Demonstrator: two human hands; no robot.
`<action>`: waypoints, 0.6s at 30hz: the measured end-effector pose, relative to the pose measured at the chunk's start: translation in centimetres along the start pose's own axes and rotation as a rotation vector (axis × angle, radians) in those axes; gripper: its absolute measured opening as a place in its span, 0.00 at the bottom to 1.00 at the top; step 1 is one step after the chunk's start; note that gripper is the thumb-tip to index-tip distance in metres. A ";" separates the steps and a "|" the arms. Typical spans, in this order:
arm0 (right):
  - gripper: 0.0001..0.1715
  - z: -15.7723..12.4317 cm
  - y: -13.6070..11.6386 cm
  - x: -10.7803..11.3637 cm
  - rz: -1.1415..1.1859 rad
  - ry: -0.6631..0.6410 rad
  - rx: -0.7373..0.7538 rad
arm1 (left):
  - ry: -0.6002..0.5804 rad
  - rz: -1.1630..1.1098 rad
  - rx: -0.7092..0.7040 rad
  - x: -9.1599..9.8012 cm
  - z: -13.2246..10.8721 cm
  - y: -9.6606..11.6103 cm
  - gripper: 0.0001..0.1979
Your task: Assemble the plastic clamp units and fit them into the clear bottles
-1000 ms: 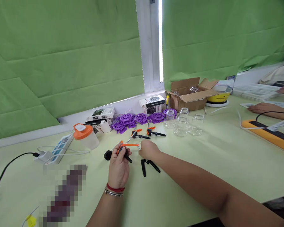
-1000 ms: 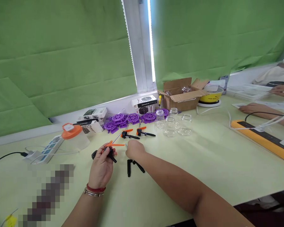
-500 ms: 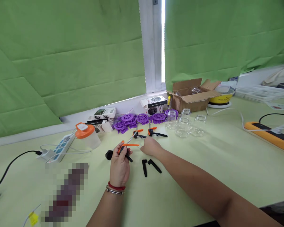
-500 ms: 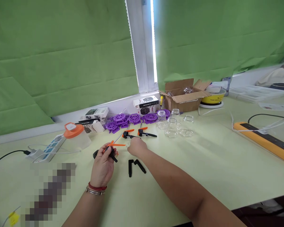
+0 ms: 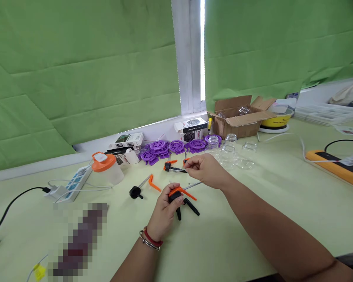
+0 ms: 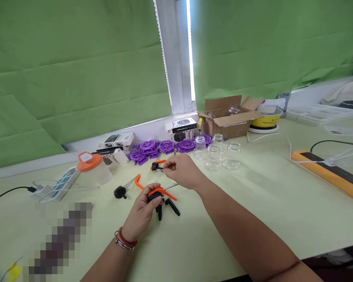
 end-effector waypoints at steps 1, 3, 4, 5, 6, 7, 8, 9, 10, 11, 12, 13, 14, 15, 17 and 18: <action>0.08 -0.1 -0.3 -0.2 0.000 -0.008 0.008 | -0.012 -0.010 0.005 -0.1 0.0 -0.2 0.19; 0.09 -0.2 -0.7 -0.8 -0.008 -0.045 0.031 | -0.021 -0.033 0.011 -0.2 0.1 -0.5 0.19; 0.09 -0.1 -0.7 -1.1 -0.007 -0.070 0.040 | -0.022 -0.045 0.013 -0.3 0.2 -0.6 0.19; 0.09 0.0 -0.5 -1.5 -0.002 -0.099 0.042 | -0.022 -0.056 0.013 -0.3 0.2 -0.6 0.19; 0.09 0.2 -0.2 -1.8 0.009 -0.125 0.037 | -0.023 -0.066 0.014 -0.3 0.2 -0.7 0.19; 0.09 0.3 0.2 -2.2 0.024 -0.146 0.026 | -0.023 -0.075 0.014 -0.3 0.3 -0.7 0.19; 0.09 0.5 0.6 -2.5 0.044 -0.158 0.013 | -0.023 -0.083 0.013 -0.3 0.3 -0.7 0.19; 0.08 0.7 1.1 -2.8 0.070 -0.162 0.000 | -0.025 -0.088 0.014 -0.3 0.3 -0.7 0.19; 0.08 0.9 1.5 -3.1 0.103 -0.163 -0.012 | -0.027 -0.088 0.015 -0.3 0.4 -0.7 0.19; 0.09 1.0 1.9 -3.4 0.142 -0.160 -0.024 | -0.032 -0.087 0.016 -0.3 0.4 -0.7 0.19; 0.11 1.1 2.2 -3.6 0.183 -0.155 -0.038 | -0.039 -0.085 0.018 -0.3 0.4 -0.6 0.19; 0.12 1.2 2.4 -3.8 0.220 -0.150 -0.054 | -0.048 -0.082 0.019 -0.4 0.3 -0.6 0.19; 0.12 1.2 2.5 -4.0 0.247 -0.144 -0.071 | -0.059 -0.080 0.021 -0.4 0.3 -0.5 0.19; 0.12 1.2 2.5 -4.2 0.262 -0.135 -0.085 | -0.071 -0.079 0.022 -0.5 0.3 -0.5 0.19; 0.09 1.1 2.4 -4.5 0.272 -0.111 -0.108 | -0.102 -0.079 0.025 -0.8 0.2 -0.3 0.17; 0.08 1.0 2.4 -4.7 0.274 -0.104 -0.122 | -0.119 -0.080 0.026 -0.9 0.2 -0.3 0.16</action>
Point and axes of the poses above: each hand's wrist, its own z-axis towards the middle knuckle, its own x-axis out of the back of the hand, y = z × x, the point moved 5 cm from there along z, towards the middle knuckle, and after that the axes turned 11 degrees about -x, right-handed, at the moved point
